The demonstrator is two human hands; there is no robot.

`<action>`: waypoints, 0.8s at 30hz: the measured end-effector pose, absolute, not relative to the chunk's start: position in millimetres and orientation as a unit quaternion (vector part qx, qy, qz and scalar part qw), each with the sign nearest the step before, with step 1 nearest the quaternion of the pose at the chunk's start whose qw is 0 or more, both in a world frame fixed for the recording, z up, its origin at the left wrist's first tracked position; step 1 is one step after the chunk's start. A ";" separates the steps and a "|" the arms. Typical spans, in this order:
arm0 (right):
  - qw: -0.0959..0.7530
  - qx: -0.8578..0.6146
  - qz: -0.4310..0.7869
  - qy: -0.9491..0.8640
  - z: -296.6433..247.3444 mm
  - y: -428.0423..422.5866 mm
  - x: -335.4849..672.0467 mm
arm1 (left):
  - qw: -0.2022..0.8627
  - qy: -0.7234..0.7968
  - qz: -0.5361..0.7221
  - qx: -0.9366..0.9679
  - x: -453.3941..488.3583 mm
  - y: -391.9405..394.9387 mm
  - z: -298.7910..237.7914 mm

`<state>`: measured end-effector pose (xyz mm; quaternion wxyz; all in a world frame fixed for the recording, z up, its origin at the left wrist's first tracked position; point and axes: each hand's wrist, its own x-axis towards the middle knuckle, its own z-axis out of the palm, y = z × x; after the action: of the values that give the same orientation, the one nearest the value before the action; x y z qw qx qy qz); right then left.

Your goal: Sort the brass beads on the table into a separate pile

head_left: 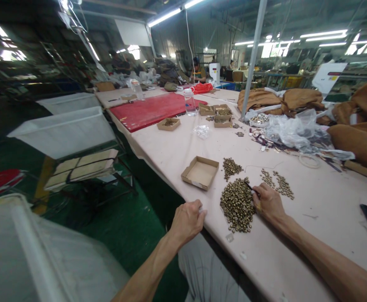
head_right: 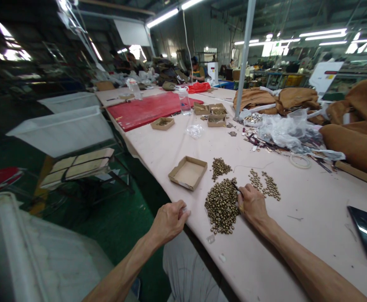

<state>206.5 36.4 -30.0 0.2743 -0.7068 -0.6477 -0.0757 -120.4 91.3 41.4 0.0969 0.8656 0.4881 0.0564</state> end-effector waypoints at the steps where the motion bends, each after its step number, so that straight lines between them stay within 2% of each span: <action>1: 0.272 -0.709 -0.078 -0.646 -29.5 38.4 205.4 | 0.098 0.488 0.057 0.865 -120.4 91.3 41.4; 24: 0.271 -0.723 -0.097 -0.628 -35.7 44.6 215.0 | 0.113 0.489 0.058 0.863 -120.8 93.3 39.6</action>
<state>215.0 44.6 -35.7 0.2707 -0.7233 -0.6278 -0.0967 -120.8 93.3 39.6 0.1128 0.8628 0.4893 0.0580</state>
